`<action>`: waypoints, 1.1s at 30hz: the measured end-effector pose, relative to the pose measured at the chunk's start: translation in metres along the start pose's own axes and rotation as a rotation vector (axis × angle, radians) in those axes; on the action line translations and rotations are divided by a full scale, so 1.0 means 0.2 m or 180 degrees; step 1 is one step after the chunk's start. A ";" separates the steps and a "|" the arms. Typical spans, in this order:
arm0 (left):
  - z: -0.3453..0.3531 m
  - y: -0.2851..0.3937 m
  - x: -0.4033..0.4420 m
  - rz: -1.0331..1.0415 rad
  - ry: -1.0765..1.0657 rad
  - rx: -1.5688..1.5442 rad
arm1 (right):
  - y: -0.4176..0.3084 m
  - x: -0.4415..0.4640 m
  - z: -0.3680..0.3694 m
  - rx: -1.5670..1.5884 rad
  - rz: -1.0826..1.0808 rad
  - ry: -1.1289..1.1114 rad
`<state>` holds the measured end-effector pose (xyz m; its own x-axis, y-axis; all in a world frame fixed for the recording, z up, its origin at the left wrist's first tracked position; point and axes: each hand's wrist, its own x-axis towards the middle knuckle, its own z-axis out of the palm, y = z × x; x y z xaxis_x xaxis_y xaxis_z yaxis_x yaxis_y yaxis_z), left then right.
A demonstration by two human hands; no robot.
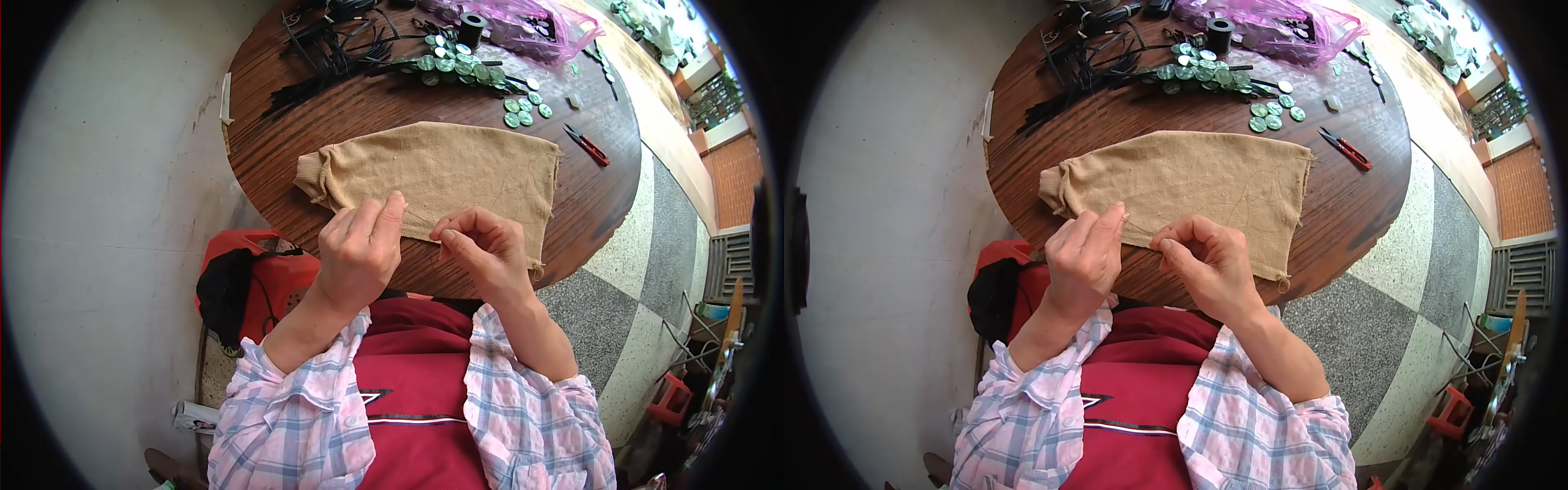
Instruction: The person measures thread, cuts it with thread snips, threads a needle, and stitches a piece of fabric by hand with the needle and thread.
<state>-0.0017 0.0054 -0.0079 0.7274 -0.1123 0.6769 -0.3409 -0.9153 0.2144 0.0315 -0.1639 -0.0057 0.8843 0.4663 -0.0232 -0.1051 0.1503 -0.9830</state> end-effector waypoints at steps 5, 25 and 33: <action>0.01 -0.02 -0.02 -0.0023 0.0031 -0.0057 | 0.01 0.02 0.01 -0.0123 0.0101 0.0071; -0.20 0.02 0.01 -0.0352 -0.0355 -0.1287 | -0.06 0.06 0.09 -0.1710 -0.0212 0.0130; -0.05 0.00 -0.01 -0.0151 -0.0488 -0.1295 | -0.08 0.05 0.07 -0.1782 -0.0208 0.0179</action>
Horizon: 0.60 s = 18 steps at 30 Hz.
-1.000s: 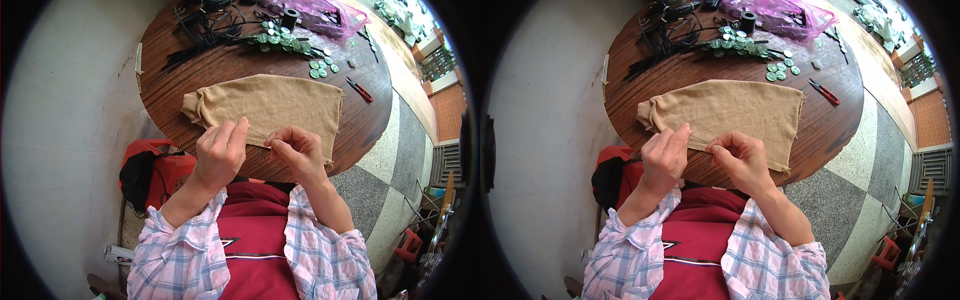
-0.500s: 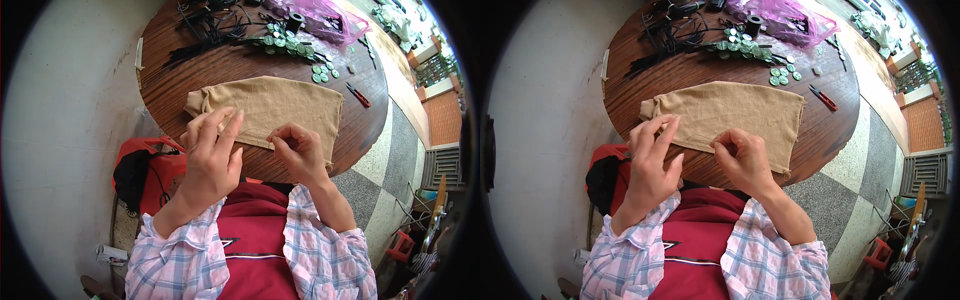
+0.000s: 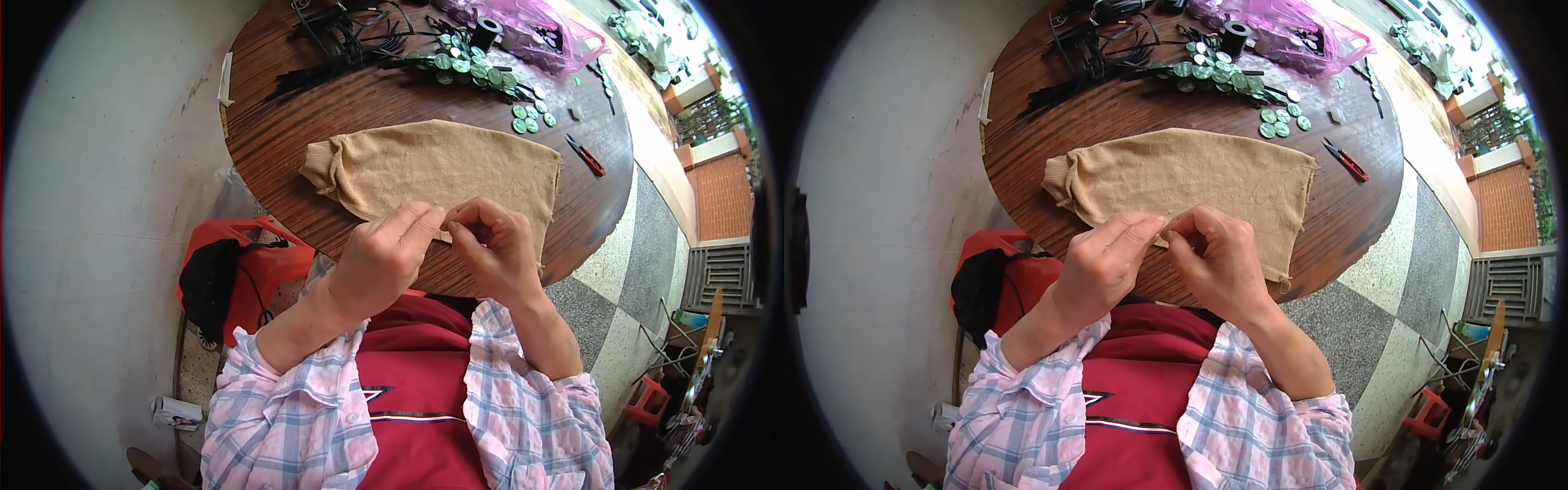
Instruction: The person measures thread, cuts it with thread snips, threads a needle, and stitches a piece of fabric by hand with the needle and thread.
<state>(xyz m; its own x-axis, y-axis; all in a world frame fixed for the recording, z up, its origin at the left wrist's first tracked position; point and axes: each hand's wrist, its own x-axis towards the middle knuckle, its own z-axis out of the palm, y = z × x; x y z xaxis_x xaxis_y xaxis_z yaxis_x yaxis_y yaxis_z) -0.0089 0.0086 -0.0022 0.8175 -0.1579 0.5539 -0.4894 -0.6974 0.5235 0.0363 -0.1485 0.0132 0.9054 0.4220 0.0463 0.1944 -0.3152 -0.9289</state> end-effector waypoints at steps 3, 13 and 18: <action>0.00 0.00 0.00 0.0007 0.0018 -0.0080 | 0.00 0.00 -0.01 -0.0027 -0.0054 -0.0035; 0.00 0.00 0.02 -0.1070 0.0067 -0.1134 | 0.02 0.02 -0.05 0.0685 0.0014 0.0067; -0.01 0.00 0.04 -0.2197 0.0041 -0.2059 | 0.04 0.01 -0.12 0.0887 0.0025 0.0564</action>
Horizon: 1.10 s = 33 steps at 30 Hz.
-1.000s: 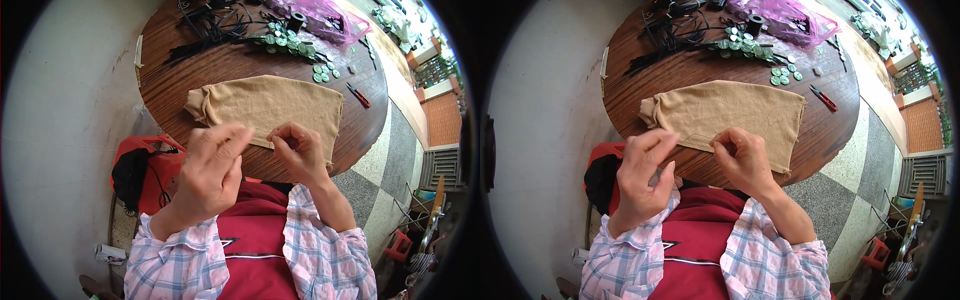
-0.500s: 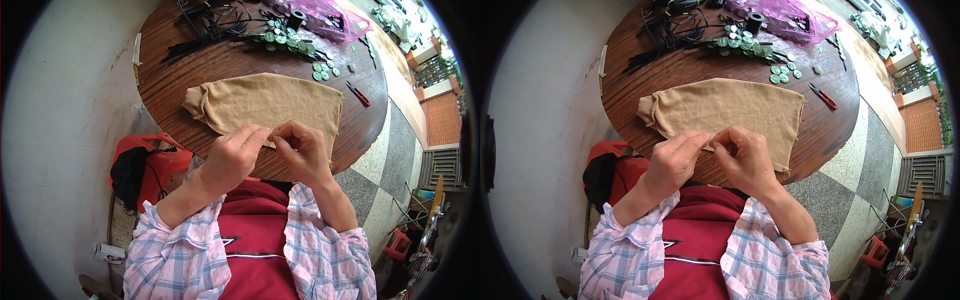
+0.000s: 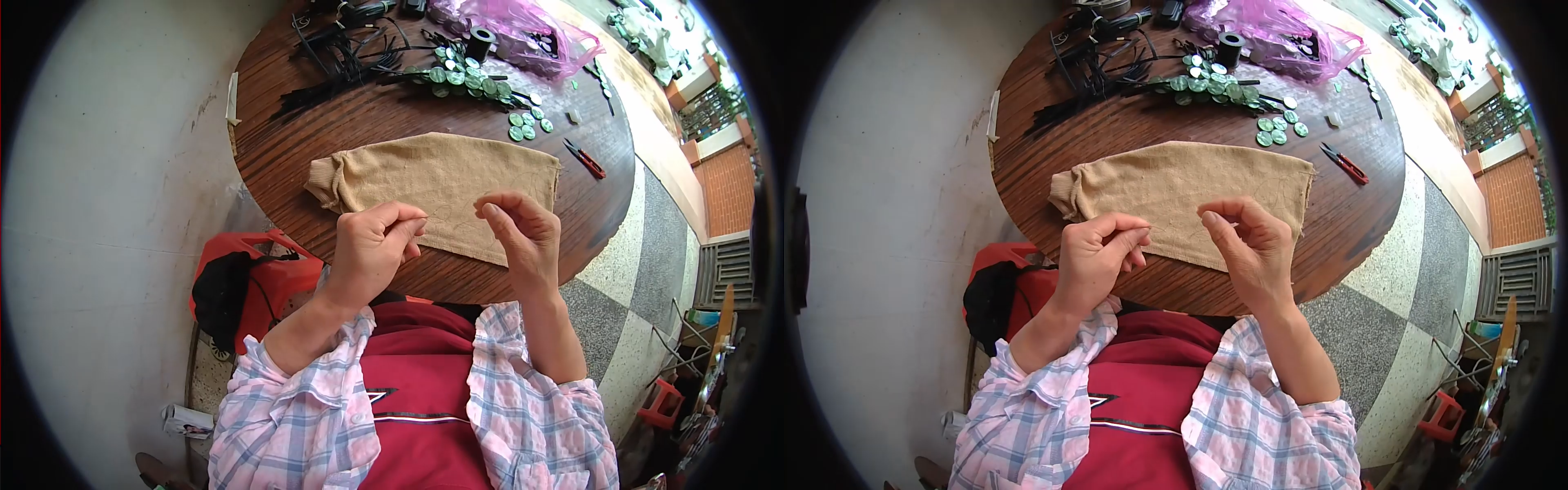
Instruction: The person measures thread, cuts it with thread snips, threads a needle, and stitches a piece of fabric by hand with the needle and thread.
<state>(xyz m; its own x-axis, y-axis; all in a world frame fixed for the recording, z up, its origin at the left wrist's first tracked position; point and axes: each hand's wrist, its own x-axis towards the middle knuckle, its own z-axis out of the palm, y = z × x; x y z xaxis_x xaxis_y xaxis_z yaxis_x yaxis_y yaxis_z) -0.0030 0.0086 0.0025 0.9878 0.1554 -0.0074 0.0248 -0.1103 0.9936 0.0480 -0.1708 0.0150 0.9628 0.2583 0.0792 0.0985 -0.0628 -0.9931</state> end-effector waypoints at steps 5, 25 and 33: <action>0.01 0.02 0.00 -0.0261 -0.0103 -0.0444 | 0.08 -0.04 0.04 -0.0243 -0.0091 -0.0359; 0.04 0.00 -0.03 0.1925 0.0648 0.1796 | 0.03 -0.06 0.15 -0.1248 -0.1476 0.0152; 0.05 -0.01 -0.04 0.2144 0.0621 0.2195 | 0.05 -0.05 0.16 -0.1389 -0.1542 0.0087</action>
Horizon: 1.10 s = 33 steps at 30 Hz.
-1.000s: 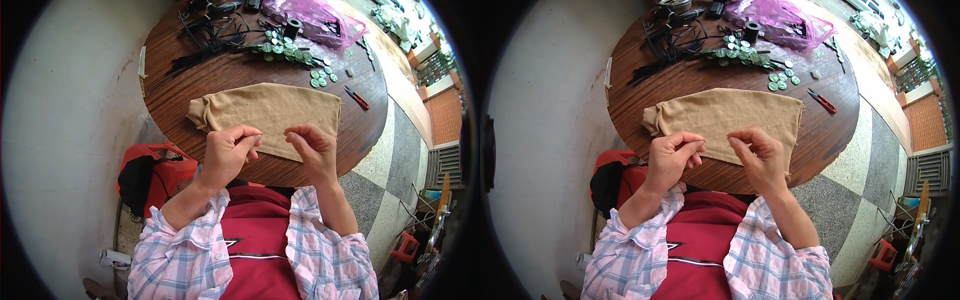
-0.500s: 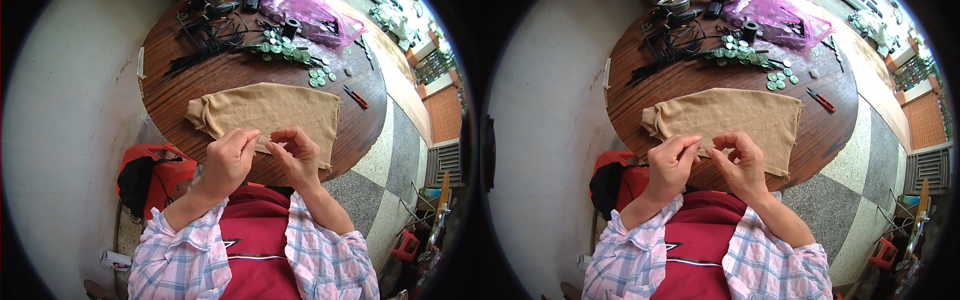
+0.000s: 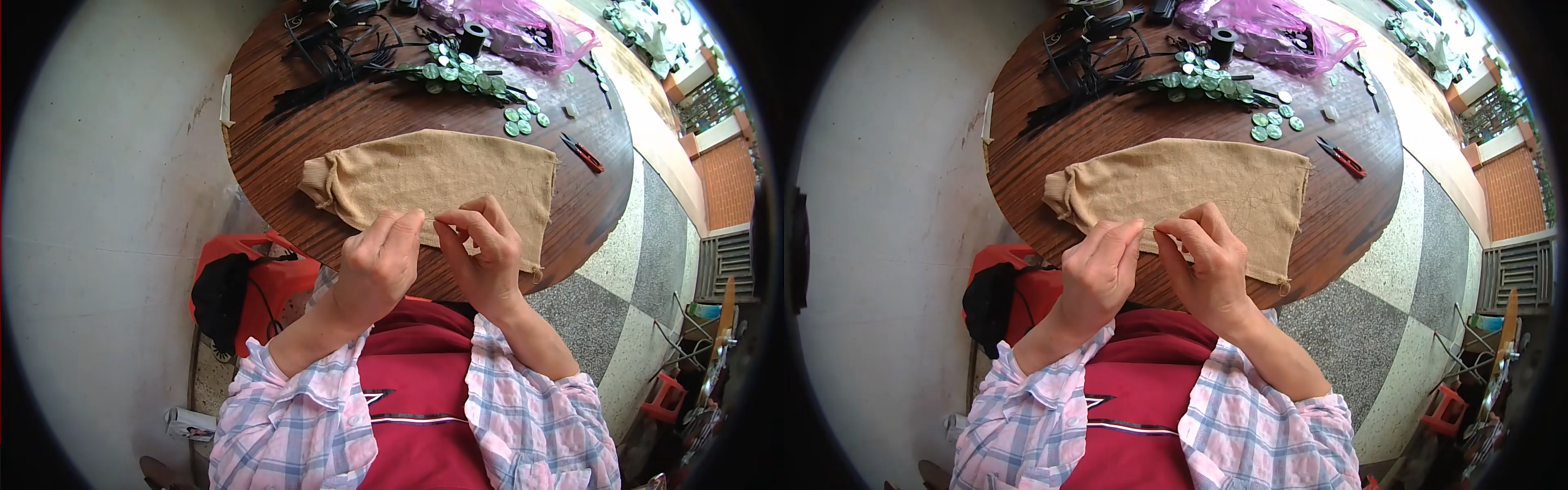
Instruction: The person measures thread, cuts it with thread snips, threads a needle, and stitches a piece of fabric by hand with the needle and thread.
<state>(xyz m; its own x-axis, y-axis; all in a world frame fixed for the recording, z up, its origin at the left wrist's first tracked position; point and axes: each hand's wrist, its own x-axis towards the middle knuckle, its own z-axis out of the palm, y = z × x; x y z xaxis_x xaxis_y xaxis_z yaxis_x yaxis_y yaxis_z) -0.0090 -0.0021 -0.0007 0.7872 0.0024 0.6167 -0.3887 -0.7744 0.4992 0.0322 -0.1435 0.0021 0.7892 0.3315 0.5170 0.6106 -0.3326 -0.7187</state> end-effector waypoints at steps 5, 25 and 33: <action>0.00 0.00 -0.01 0.0151 -0.0076 0.0176 | -0.02 0.01 -0.01 0.0128 0.0138 -0.0085; 0.01 -0.02 -0.01 0.0053 -0.0067 0.0105 | 0.01 0.01 -0.02 0.0166 0.0088 -0.0119; 0.02 -0.03 0.00 -0.0062 0.0024 -0.0079 | 0.02 0.00 -0.02 0.0386 0.0335 -0.0151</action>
<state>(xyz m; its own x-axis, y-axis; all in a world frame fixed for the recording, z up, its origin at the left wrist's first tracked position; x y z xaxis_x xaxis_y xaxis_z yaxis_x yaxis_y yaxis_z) -0.0061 -0.0003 -0.0058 0.7911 0.0221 0.6112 -0.3852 -0.7582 0.5260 0.0357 -0.1488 0.0018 0.8425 0.3428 0.4155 0.5101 -0.2596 -0.8200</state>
